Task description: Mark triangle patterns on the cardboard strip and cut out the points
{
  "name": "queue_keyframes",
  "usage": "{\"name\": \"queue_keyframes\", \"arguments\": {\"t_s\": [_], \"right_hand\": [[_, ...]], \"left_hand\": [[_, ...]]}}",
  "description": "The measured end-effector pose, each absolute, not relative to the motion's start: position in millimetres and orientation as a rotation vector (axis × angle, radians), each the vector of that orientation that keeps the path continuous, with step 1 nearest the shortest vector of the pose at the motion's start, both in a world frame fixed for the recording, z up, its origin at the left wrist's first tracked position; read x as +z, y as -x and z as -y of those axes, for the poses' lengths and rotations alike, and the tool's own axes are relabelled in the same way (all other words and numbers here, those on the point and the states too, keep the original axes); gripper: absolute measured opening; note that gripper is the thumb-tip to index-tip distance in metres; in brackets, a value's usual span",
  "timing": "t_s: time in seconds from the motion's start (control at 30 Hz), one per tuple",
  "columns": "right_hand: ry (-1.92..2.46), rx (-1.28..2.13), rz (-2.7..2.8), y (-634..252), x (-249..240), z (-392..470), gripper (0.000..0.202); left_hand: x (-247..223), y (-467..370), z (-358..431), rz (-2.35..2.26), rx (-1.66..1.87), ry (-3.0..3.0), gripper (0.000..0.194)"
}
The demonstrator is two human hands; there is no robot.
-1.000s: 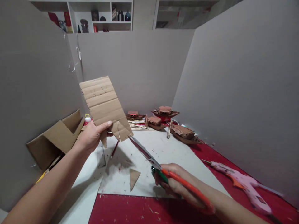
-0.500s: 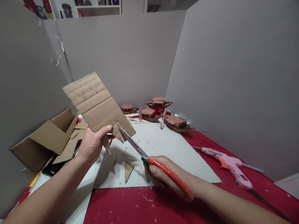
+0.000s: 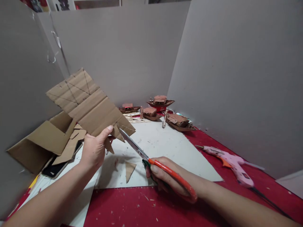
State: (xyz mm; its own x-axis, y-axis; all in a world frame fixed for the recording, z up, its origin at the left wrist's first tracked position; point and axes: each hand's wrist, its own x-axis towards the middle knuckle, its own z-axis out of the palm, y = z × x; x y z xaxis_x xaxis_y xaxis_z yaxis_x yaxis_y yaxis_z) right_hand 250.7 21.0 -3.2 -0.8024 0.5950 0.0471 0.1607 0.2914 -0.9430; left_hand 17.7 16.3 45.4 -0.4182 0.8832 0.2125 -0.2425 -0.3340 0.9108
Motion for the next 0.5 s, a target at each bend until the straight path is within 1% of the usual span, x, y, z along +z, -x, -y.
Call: {"name": "queue_keyframes", "arguments": {"t_s": [0.1, 0.2, 0.37, 0.5], "right_hand": [[0.745, 1.411, 2.237, -247.8, 6.4, -18.9, 0.061], [0.769, 1.381, 2.297, -246.4, 9.9, -18.2, 0.062], [0.637, 1.336, 2.297, -247.2, 3.1, -18.9, 0.061], [0.63, 1.316, 2.261, -246.9, -5.6, -20.2, 0.061]], "left_hand": [[44.9, -18.1, -15.2, -1.084, 1.844, -0.97, 0.03], [48.1, -20.3, -12.6, -1.038, 1.86, -0.973, 0.03], [54.1, -24.1, -7.3, -0.997, 1.899, -0.92, 0.031], [56.8, -25.8, -5.4, -0.975, 1.853, -0.806, 0.029]]}}
